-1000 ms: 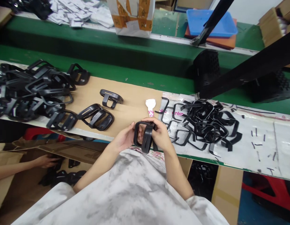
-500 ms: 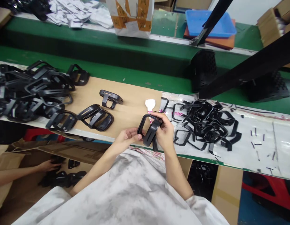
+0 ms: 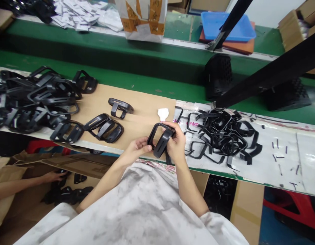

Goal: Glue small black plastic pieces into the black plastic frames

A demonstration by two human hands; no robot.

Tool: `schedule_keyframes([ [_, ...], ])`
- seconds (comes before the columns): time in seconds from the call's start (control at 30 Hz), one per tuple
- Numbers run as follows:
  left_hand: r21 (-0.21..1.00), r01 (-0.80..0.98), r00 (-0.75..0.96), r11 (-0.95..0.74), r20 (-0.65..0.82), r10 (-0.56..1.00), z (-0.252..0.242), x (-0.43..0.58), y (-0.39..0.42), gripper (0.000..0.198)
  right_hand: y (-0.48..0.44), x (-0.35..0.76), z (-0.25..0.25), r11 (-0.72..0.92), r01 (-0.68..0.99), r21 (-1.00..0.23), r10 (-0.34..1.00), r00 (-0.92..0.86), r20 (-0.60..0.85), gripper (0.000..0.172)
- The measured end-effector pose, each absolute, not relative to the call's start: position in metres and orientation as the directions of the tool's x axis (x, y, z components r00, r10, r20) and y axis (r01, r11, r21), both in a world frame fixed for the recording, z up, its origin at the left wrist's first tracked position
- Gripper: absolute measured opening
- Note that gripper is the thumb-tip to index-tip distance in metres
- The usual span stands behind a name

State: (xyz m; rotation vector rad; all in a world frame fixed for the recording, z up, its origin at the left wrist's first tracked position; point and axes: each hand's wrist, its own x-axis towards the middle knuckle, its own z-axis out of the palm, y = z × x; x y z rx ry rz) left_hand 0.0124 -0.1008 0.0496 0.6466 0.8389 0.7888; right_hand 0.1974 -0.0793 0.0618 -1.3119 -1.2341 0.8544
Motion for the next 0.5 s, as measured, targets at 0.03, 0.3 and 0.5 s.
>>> schedule_keyframes([
  [0.03,0.758,-0.352,0.424,0.549,-0.394,0.815,0.050,0.012,-0.101,0.044,-0.079,0.197,0.061,0.113,0.157,-0.981,0.969,0.201,0.144,0.016],
  [0.3,0.791,-0.356,0.356,0.498,-0.378,0.855,0.056,0.018,-0.107,0.045,-0.078,0.194,0.059,0.123,0.187,-0.975,0.963,0.214,0.163,0.021],
  [0.5,0.809,-0.385,0.305,0.444,-0.342,0.889,0.048,0.020,-0.113,0.043,-0.078,0.186,0.056,0.126,0.166,-0.978,0.952,0.259,0.166,0.018],
])
